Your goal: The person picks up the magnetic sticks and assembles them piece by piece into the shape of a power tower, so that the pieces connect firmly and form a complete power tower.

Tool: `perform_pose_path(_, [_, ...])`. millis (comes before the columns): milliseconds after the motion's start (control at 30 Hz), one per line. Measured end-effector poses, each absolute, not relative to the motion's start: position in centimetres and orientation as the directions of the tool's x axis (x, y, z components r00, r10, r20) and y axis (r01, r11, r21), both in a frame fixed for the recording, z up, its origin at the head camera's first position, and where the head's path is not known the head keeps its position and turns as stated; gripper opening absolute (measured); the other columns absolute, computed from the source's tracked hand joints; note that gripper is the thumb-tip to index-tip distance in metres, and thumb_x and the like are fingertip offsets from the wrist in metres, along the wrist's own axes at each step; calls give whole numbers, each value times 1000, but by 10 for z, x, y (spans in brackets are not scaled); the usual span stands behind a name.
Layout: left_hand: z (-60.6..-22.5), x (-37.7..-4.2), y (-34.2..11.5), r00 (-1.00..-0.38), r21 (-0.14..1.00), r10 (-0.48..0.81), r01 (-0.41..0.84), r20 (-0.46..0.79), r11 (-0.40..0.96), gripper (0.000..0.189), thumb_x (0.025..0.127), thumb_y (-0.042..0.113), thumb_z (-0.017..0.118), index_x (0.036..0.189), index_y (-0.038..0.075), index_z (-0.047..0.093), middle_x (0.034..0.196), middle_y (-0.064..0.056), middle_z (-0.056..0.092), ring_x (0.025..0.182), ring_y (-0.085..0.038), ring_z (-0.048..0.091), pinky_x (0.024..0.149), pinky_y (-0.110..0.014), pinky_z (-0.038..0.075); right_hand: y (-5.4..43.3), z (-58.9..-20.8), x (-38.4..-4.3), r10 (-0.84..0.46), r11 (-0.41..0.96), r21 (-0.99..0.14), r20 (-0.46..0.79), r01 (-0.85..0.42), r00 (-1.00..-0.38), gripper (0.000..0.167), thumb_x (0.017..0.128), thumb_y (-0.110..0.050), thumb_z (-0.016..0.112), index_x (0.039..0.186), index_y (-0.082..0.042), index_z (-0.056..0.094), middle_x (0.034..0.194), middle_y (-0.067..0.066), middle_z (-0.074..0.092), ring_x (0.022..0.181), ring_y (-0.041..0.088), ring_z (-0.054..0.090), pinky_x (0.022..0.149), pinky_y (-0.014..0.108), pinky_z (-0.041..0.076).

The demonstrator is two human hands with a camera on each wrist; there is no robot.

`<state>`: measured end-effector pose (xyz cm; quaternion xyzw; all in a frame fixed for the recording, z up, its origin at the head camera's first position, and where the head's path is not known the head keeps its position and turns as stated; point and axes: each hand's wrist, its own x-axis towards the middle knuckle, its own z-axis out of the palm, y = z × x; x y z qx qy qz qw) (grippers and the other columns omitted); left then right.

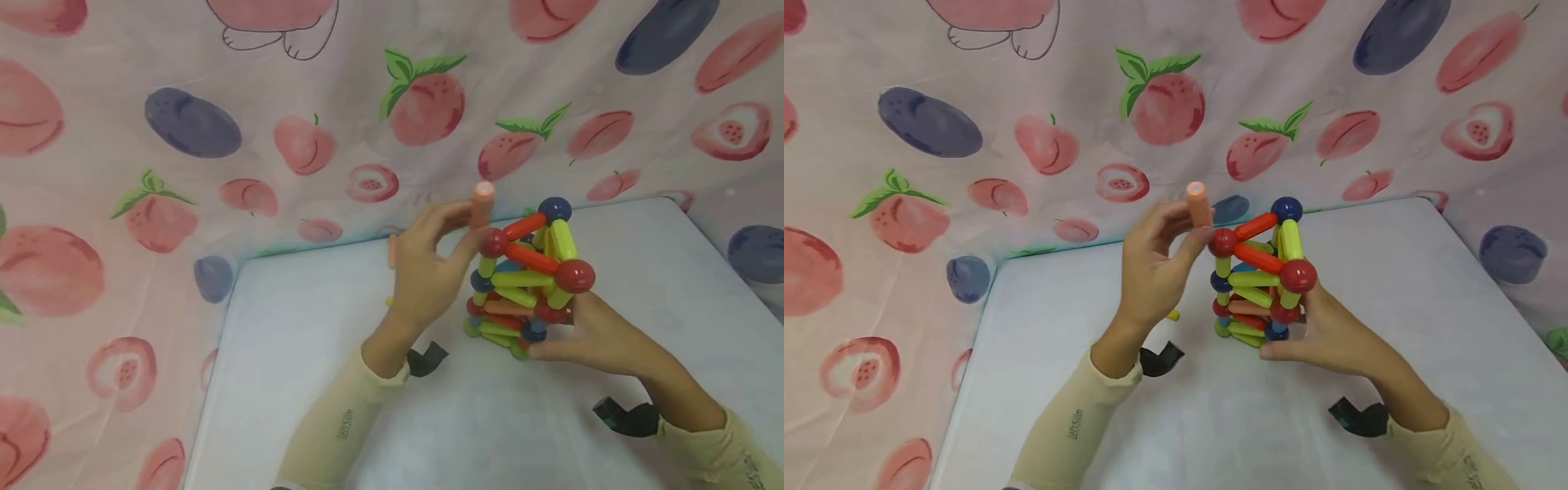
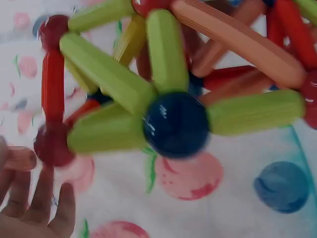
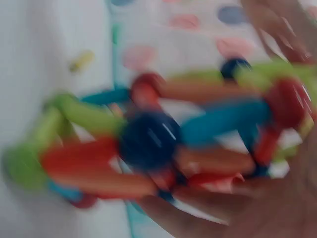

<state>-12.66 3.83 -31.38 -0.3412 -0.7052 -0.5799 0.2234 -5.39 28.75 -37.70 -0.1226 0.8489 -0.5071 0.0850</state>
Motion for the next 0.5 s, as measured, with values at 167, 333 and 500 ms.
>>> perform_pose_path(167, [-292, -116, 49, -643, 651, 343, 751, 685, 107, 29, 90, 11, 77, 115, -1, 68, 104, -11, 71, 99, -13, 71, 91, -18, 56, 272, -383, -48, -216, 575, -770, 184, -277, -959, 86, 81, -20, 88, 151, -29, 39, 134, -13, 62, 120, -4, 60, 96, 8, 45])
perform_pose_path(333, [-294, -109, 49, -651, 656, 360, 744, 668, 128, 32, 86, 14, 83, 111, 1, 69, 100, -8, 73, 92, -10, 69, 87, -18, 56, 279, -385, -55, -270, 557, -752, 237, -352, -933, 81, 81, -6, 85, 148, -23, 42, 131, -10, 61, 118, -3, 59, 95, 8, 45])
perform_pose_path(500, [-298, -105, 53, -654, 667, 341, 739, 676, 94, 31, 83, 12, 84, 108, 1, 70, 99, -9, 73, 93, -9, 70, 83, -18, 57, 285, -388, -58, -299, 534, -775, 201, -338, -933, 76, 79, 0, 84, 141, -24, 46, 122, -11, 62, 110, -1, 62, 91, 10, 48])
